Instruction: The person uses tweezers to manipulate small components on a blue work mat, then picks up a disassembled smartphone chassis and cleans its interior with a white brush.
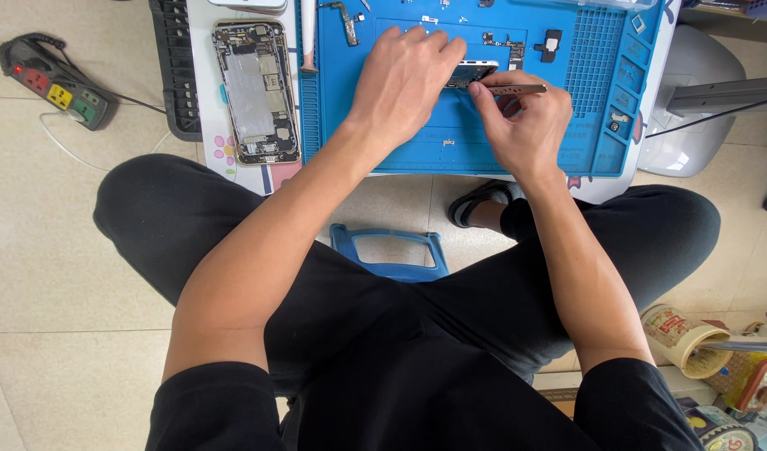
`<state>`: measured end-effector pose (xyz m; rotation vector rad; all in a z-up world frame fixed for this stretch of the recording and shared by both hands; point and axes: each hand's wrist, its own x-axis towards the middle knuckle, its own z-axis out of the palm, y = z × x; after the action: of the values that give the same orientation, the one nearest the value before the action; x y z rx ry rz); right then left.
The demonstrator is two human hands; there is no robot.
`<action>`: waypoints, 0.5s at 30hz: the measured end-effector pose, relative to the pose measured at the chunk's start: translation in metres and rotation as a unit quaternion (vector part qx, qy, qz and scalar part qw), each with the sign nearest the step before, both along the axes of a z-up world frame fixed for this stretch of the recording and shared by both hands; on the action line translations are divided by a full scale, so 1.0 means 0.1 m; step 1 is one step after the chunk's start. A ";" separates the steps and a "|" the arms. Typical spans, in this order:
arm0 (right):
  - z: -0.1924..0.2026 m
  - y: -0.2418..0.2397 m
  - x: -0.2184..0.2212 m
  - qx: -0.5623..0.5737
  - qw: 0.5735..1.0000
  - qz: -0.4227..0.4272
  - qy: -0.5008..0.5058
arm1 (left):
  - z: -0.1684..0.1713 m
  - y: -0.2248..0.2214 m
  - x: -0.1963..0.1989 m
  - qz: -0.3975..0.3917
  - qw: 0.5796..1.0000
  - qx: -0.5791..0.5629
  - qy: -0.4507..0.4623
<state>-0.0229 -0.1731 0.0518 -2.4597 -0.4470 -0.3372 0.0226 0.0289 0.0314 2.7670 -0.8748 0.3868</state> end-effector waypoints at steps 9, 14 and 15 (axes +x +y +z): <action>0.00 0.02 0.00 0.015 1.000 0.002 0.004 | 0.00 -0.01 -0.01 0.005 1.000 0.010 -0.008; -0.01 0.01 0.00 0.020 1.000 0.004 0.010 | -0.02 -0.01 -0.01 0.008 1.000 0.013 -0.013; 0.00 0.02 0.00 0.020 1.000 0.005 0.010 | -0.02 -0.01 -0.01 0.008 1.000 0.013 -0.013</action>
<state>-0.0233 -0.1716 0.0519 -2.4203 -0.4390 -0.3132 0.0216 0.0277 0.0290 2.7996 -0.8694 0.4175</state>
